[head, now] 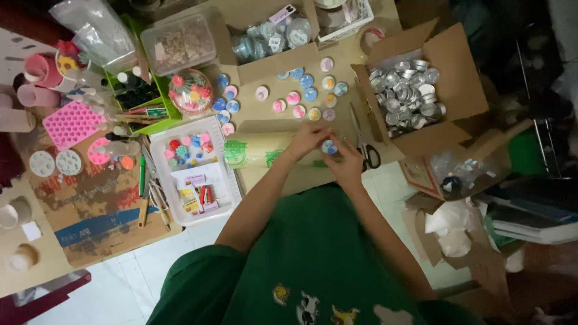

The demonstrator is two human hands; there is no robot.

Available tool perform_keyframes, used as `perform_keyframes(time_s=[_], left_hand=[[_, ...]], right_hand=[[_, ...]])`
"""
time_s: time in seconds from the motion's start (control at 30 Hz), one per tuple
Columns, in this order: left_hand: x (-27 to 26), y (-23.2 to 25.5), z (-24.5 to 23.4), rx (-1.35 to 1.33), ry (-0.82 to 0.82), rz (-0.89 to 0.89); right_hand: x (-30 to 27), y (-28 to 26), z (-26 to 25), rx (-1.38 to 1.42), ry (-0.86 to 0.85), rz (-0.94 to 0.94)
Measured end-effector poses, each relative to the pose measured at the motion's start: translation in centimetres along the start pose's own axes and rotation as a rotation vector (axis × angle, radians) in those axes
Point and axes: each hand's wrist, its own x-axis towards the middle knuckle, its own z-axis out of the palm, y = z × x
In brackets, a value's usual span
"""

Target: Packaging small tealight or decorative candles using plastic wrap and scissors.

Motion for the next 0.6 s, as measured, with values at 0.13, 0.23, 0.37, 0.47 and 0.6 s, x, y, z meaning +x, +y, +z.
perform_keyframes(time_s=[0.13, 0.23, 0.37, 0.47, 0.6], left_hand=[[-3.2, 2.0, -1.4, -0.137, -0.111, -0.066], [-2.6, 1.0, -1.8, -0.229, -0.162, -0.065], [0.0, -1.4, -2.1, -0.385, -0.171, -0.104], [-2.6, 2.7, -2.2, -0.339, -0.197, -0.097], [0.2, -0.4, -2.0, -0.331, -0.219, -0.084]], right_hand=[[0.0, 0.3, 0.1, -0.067, -0.021, 0.088], [-0.1, 0.8, -0.5, -0.143, -0.078, 0.091], [-0.9, 3.1, -4.2, -0.179, 0.023, 0.180], [-2.7, 6.7, -5.6, -0.398, -0.054, 0.308], [-2.8, 8.4, -5.1, -0.670, -0.144, 0.304]])
